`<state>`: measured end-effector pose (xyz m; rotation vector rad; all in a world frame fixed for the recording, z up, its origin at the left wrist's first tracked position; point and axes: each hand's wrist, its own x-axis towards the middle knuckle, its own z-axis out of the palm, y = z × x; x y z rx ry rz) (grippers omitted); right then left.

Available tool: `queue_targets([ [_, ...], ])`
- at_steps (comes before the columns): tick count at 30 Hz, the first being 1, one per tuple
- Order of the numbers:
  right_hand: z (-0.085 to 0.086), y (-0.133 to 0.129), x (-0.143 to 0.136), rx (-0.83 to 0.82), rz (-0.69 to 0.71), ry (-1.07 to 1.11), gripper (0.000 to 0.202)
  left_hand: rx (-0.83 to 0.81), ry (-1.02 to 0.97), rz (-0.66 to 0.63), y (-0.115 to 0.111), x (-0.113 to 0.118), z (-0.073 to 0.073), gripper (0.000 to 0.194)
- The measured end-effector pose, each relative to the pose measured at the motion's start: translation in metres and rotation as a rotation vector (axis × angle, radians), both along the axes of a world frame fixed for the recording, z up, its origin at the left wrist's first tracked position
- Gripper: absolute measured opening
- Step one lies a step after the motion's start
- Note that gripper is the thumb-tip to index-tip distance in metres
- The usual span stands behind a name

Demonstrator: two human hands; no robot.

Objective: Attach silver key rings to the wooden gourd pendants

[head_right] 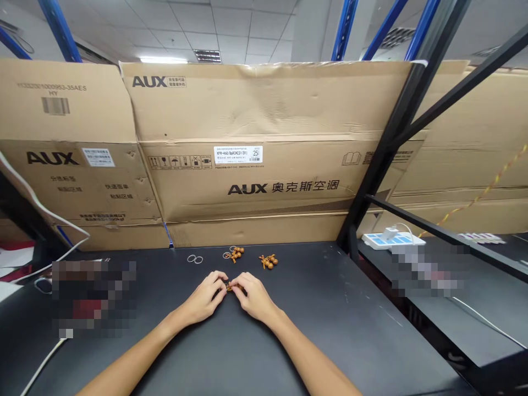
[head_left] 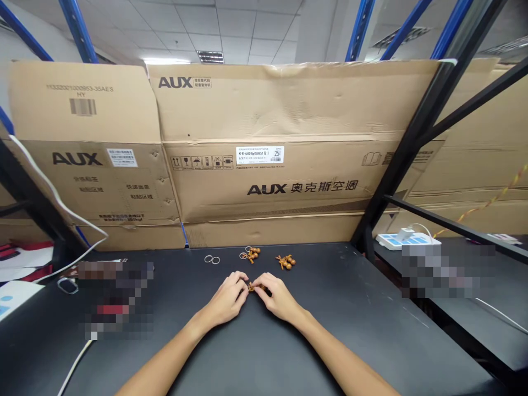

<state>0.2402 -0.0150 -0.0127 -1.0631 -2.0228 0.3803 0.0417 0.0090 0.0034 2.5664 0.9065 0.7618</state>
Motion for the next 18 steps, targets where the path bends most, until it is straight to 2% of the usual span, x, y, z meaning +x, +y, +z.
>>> queue_targets([
  [5, 0.0009, -0.0009, -0.0004, 0.01, 0.032, 0.003, 0.016, -0.01, -0.001, 0.003, -0.0001, -0.0002, -0.0004, 0.021],
  [11, -0.001, 0.0013, 0.0, 0.012, -0.077, -0.005, 0.015, 0.005, 0.01, -0.014, -0.0007, -0.0007, -0.0004, 0.019],
  [18, 0.0002, -0.0014, -0.0009, 0.009, 0.032, 0.005, 0.017, -0.003, 0.0, 0.004, -0.0022, 0.0002, 0.0015, 0.022],
])
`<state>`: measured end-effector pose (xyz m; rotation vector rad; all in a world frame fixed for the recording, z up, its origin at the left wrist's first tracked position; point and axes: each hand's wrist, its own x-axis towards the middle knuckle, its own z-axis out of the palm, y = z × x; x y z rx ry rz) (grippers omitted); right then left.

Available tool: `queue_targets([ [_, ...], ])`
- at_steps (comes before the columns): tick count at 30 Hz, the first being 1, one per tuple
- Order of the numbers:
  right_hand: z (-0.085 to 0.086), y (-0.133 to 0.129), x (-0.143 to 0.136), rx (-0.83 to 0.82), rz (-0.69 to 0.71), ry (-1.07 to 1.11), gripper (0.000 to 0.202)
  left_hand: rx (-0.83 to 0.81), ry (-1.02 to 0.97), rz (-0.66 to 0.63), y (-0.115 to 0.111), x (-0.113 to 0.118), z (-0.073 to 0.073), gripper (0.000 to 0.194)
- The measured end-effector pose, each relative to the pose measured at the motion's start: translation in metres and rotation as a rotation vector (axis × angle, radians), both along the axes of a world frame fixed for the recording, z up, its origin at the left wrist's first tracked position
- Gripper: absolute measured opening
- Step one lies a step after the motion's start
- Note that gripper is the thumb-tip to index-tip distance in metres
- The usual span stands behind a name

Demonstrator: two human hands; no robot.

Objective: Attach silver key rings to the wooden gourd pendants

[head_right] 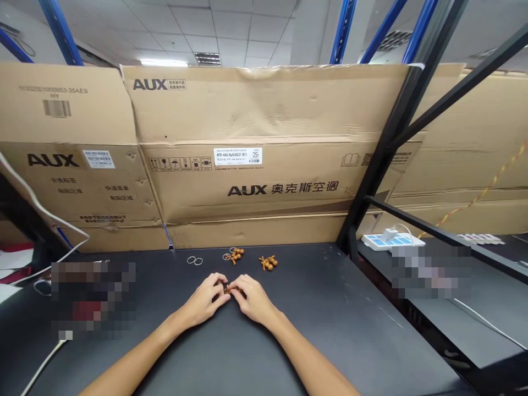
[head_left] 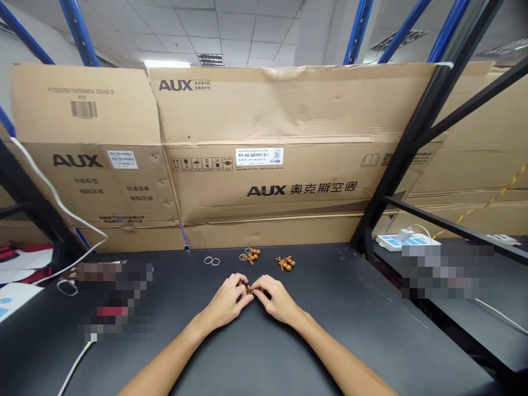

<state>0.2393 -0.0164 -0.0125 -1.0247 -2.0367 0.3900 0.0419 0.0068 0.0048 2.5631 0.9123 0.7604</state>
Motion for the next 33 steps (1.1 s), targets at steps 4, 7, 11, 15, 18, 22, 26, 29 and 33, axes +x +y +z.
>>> queue_targets([
  [4, -0.002, 0.003, 0.001, 0.003, -0.105, -0.016, 0.017, 0.012, -0.003, -0.042, 0.001, 0.0, 0.001, 0.021],
  [7, -0.001, 0.004, 0.003, -0.001, -0.144, -0.011, 0.017, 0.005, 0.018, -0.058, 0.0, 0.0, 0.002, 0.021],
  [11, 0.001, 0.002, 0.002, -0.005, -0.041, 0.014, 0.018, -0.005, 0.006, -0.03, 0.0, 0.0, 0.001, 0.02],
  [15, -0.001, 0.003, 0.001, 0.01, -0.076, -0.004, 0.018, 0.01, 0.008, -0.049, 0.001, 0.0, 0.001, 0.022],
  [18, -0.005, 0.007, 0.003, 0.019, -0.163, -0.023, 0.017, 0.024, 0.011, -0.048, 0.001, -0.001, 0.002, 0.021],
  [22, -0.005, 0.009, 0.005, 0.031, -0.157, -0.034, 0.014, 0.059, 0.004, 0.035, 0.002, -0.001, -0.001, 0.018],
  [26, 0.003, 0.006, 0.005, 0.09, -0.214, -0.062, 0.008, 0.118, 0.017, 0.112, 0.003, 0.0, -0.003, 0.01],
  [29, 0.007, 0.002, 0.005, 0.07, -0.174, -0.153, 0.015, 0.167, 0.077, 0.115, 0.002, 0.002, -0.001, 0.007],
  [33, 0.002, 0.002, 0.005, 0.039, -0.149, -0.272, 0.015, 0.19, 0.179, 0.083, 0.002, 0.001, -0.002, 0.015],
])
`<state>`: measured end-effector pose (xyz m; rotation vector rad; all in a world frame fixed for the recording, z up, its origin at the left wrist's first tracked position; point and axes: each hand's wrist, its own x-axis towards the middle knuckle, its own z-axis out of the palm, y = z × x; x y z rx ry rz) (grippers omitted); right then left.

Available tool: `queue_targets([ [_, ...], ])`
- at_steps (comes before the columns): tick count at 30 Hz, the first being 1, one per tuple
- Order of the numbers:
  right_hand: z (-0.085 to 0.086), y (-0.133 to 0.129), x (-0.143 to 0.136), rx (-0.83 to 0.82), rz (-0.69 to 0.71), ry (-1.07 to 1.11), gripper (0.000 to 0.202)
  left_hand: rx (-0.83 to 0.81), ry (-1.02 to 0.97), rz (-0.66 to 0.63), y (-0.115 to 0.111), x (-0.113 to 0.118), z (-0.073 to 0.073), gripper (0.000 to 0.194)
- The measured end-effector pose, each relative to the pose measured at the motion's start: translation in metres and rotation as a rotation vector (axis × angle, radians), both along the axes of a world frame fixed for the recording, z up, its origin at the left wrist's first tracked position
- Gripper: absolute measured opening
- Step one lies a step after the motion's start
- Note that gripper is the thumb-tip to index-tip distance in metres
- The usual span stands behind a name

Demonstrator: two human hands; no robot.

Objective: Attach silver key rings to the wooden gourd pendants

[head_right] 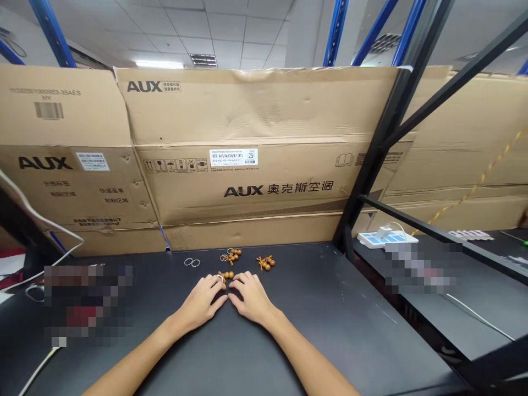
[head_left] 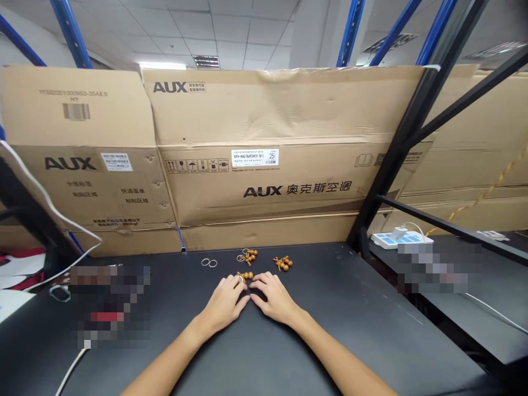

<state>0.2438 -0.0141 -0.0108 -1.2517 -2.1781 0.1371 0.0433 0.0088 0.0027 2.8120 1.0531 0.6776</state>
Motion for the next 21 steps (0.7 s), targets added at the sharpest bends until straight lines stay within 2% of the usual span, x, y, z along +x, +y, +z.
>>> queue_targets([
  [3, -0.008, 0.004, 0.001, -0.036, -0.084, -0.018, 0.037, -0.003, 0.003, 0.038, 0.005, -0.005, -0.007, 0.033],
  [6, -0.012, 0.008, 0.004, -0.101, -0.104, -0.045, 0.047, -0.031, 0.003, 0.069, 0.011, -0.01, -0.016, 0.042],
  [12, -0.007, 0.006, 0.004, -0.206, -0.106, -0.103, 0.053, -0.031, 0.058, 0.095, 0.015, -0.012, -0.021, 0.046],
  [21, -0.006, 0.006, 0.005, -0.201, -0.107, -0.11, 0.053, -0.001, 0.054, 0.083, 0.013, -0.011, -0.019, 0.044],
])
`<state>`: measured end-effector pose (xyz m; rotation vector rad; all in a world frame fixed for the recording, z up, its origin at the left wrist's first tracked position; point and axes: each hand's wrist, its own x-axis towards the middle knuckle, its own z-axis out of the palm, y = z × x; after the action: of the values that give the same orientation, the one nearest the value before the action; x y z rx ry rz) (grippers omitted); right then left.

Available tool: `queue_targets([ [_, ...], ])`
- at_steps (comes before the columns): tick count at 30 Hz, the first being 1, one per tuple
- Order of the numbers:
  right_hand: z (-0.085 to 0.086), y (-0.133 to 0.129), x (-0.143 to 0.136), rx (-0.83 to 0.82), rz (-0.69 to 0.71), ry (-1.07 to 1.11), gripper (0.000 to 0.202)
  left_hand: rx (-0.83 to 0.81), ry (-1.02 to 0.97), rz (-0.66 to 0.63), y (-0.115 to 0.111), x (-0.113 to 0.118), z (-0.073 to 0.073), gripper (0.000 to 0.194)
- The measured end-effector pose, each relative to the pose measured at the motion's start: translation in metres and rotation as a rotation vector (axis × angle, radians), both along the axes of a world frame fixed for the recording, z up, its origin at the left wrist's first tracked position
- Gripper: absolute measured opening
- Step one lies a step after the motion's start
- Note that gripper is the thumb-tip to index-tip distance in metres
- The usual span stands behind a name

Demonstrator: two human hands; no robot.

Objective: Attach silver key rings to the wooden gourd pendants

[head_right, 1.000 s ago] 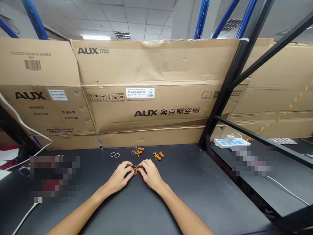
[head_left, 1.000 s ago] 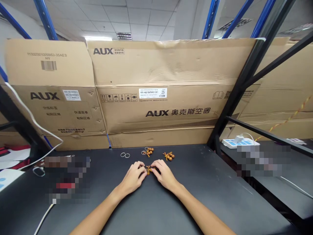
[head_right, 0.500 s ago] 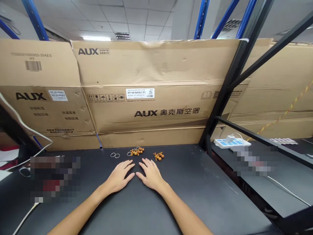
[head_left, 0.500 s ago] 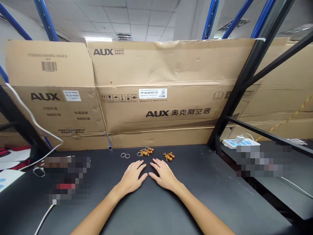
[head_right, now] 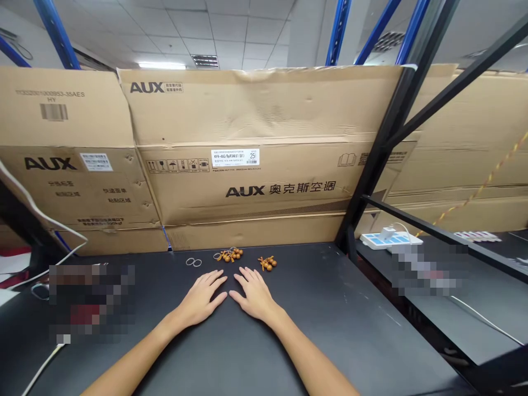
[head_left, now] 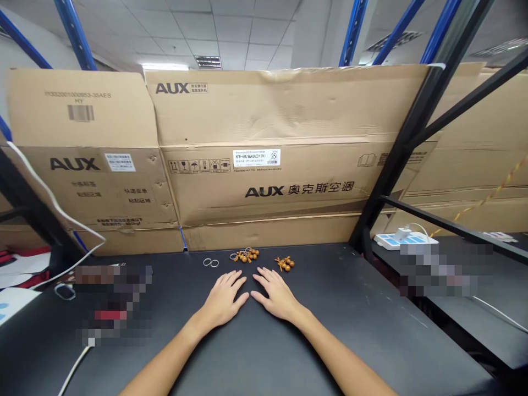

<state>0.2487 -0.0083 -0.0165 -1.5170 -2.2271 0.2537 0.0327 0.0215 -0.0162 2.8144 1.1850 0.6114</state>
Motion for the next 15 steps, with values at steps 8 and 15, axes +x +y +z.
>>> queue_targets([
  [8, -0.001, -0.001, 0.0, 0.04, 0.006, 0.0, 0.05, 0.098, -0.105, 0.197, 0.012, -0.008, -0.002, 0.045],
  [15, 0.004, 0.004, 0.006, 0.226, -0.325, -0.072, 0.042, 0.066, -0.091, 0.187, 0.018, -0.012, -0.003, 0.041],
])
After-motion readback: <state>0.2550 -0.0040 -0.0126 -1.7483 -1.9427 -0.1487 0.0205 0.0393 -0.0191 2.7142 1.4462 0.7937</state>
